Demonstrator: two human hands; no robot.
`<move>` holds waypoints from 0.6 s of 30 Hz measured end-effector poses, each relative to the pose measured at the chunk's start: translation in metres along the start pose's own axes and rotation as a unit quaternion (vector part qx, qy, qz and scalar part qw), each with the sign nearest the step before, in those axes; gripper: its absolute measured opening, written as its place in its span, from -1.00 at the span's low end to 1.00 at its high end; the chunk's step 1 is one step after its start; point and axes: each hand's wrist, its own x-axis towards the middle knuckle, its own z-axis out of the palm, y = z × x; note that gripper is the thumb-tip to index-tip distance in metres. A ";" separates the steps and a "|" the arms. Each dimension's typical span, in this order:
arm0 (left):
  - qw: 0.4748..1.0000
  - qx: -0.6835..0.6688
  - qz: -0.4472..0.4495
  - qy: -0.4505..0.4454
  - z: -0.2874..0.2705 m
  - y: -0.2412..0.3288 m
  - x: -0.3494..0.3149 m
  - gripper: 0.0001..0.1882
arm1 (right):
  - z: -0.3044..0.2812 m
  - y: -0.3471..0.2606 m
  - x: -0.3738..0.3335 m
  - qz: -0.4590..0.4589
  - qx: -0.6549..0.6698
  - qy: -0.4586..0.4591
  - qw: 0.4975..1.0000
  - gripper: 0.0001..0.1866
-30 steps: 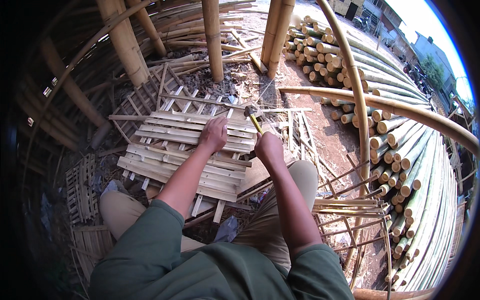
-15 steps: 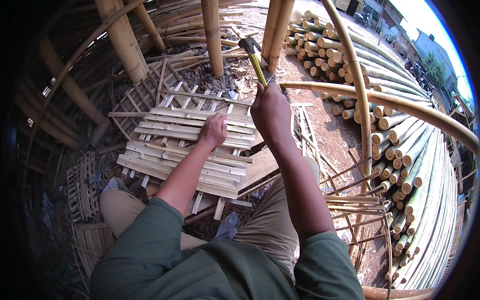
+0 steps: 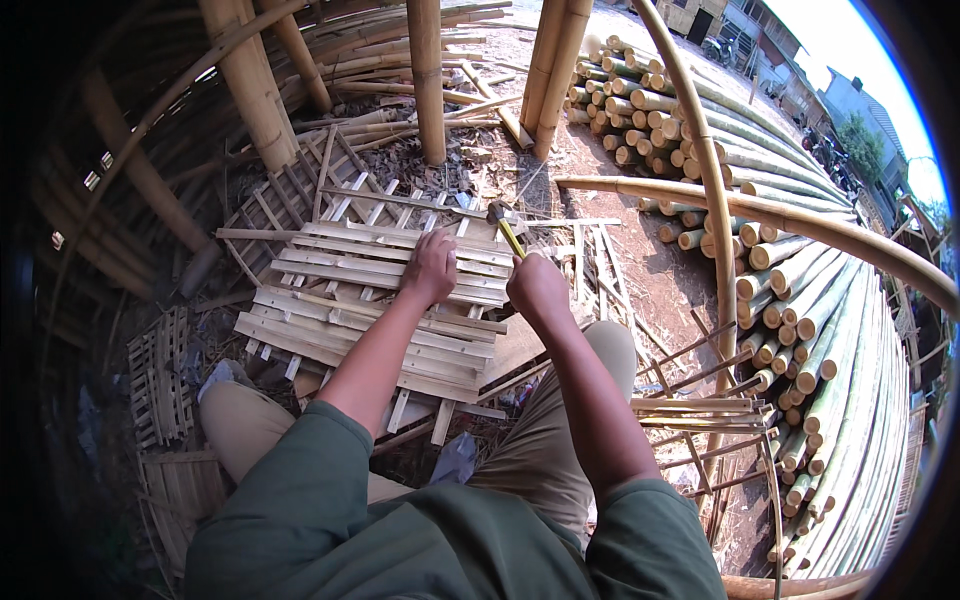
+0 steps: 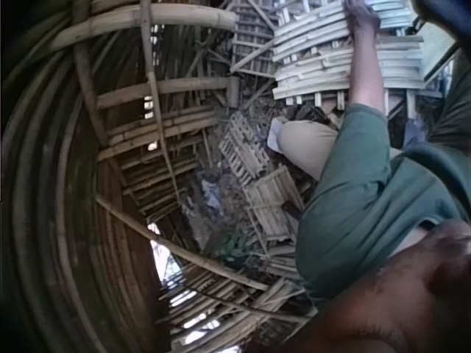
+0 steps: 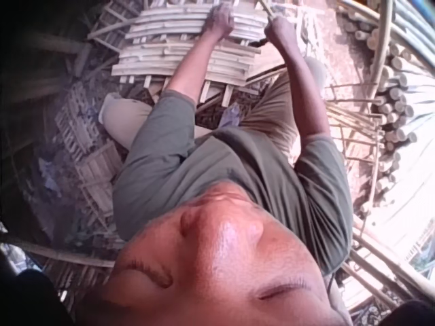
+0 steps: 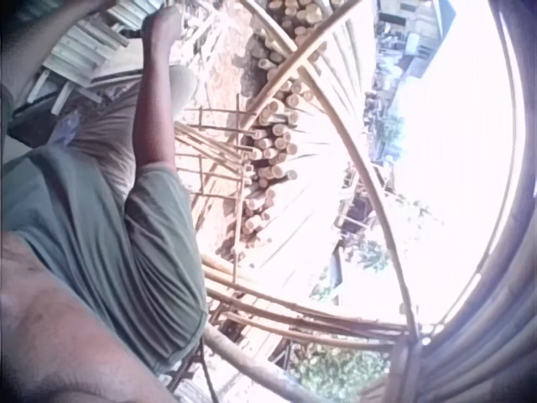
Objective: The person nails several thin bamboo slats onto a wooden frame using a hammer, including reaching into a plastic bag for nails and positioning each slat by hand before hammering.
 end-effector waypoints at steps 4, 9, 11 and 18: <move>0.980 -0.051 -0.078 -0.176 -0.004 0.005 0.008 -0.69 | 0.008 0.018 0.000 0.007 -0.027 -0.026 0.999 -0.55; 0.986 -0.047 -0.076 -0.143 -0.003 0.003 0.005 -0.66 | -0.020 -0.002 0.008 0.005 -0.020 0.010 1.000 -0.61; 0.987 -0.041 -0.072 -0.140 -0.004 0.000 0.003 -0.66 | -0.041 -0.023 0.010 -0.020 0.018 0.095 0.995 -0.61; 0.985 -0.051 -0.088 -0.140 0.002 0.005 0.003 -0.66 | 0.004 0.014 -0.007 -0.074 -0.007 0.090 0.993 -0.67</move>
